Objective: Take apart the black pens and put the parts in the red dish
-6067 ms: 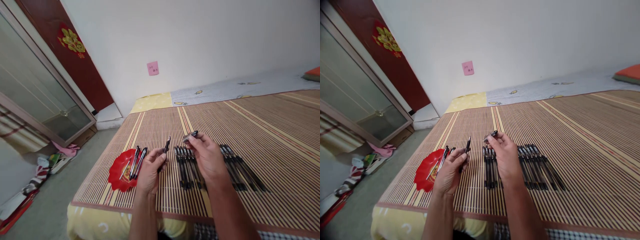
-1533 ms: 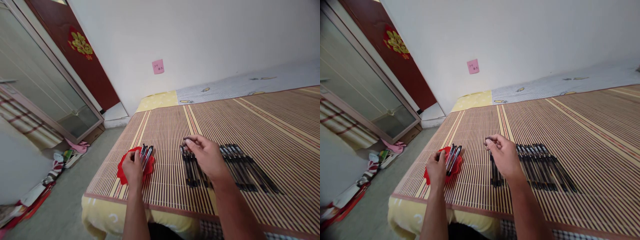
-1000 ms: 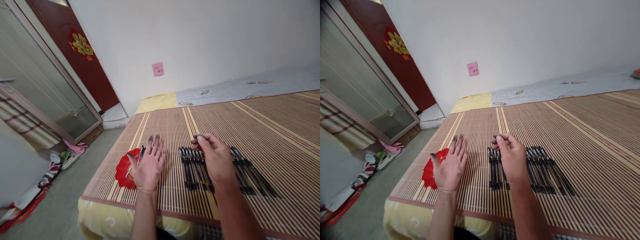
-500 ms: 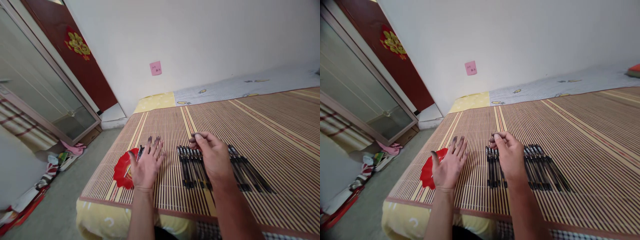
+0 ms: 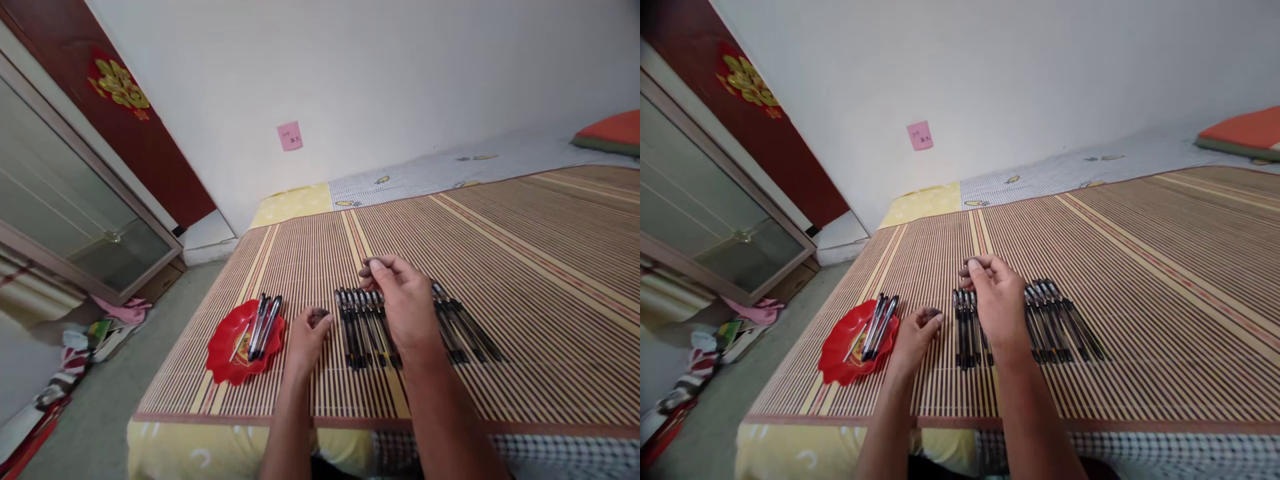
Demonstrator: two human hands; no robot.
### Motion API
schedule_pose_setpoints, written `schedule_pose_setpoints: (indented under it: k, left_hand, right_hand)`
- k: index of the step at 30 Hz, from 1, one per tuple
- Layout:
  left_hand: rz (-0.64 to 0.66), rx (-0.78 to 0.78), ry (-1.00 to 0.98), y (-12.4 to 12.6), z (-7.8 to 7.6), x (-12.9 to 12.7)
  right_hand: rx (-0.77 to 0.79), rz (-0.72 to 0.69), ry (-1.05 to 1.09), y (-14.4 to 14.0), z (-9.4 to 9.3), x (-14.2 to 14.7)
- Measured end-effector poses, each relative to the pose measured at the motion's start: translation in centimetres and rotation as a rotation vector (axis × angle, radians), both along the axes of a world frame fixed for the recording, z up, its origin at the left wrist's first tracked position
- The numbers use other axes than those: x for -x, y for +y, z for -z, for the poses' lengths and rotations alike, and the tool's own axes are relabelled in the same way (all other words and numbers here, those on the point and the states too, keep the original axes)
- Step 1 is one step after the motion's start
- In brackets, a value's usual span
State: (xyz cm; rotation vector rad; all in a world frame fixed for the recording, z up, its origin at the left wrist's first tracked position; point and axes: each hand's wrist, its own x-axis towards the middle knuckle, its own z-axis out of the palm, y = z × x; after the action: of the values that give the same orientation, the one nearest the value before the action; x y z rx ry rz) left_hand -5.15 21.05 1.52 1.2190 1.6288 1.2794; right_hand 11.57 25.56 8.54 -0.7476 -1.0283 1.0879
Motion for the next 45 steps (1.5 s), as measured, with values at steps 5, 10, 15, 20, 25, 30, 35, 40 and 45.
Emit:
schedule_pose_setpoints:
  k: [5, 10, 15, 20, 25, 30, 35, 40, 45]
  left_hand:
    - [-0.062, 0.089, 0.303, 0.4, 1.3, -1.4]
    - [-0.099, 0.19, 0.538, 0.1, 1.0, -2.5]
    - [-0.106, 0.244, 0.681, -0.1, 0.2, -3.2]
    - [-0.123, 0.264, 0.753, -0.1, -0.1, -3.4]
    - [-0.113, 0.276, 0.788, -0.2, -0.1, -3.4]
    - [-0.126, 0.28, 0.805, -0.1, 0.3, -3.0]
    - [-0.178, 0.283, 0.788, -0.3, 0.1, -1.9]
    - [-0.235, 0.23, 0.712, -0.4, -0.6, -1.5]
    - [-0.161, 0.19, 0.624, -0.2, 0.1, -2.9]
  right_hand:
    - [0.001, 0.002, 0.026, 0.0, -0.4, -0.1]
    - [-0.003, 0.004, 0.047, 0.0, -0.7, -0.3]
    - [0.0, -0.005, 0.036, -0.1, -0.7, -0.5]
    - [-0.006, 0.001, 0.02, 0.0, -0.5, -0.6]
    - [-0.006, -0.016, -0.008, 0.0, -0.4, -0.7]
    - [-0.004, -0.007, 0.006, 0.0, -0.4, -0.7]
    - [0.0, -0.007, -0.006, 0.1, -0.4, -0.6]
    - [-0.011, -0.01, -0.022, 0.0, -0.4, -0.4]
    - [-0.014, -0.016, -0.022, -0.1, -0.5, -0.3]
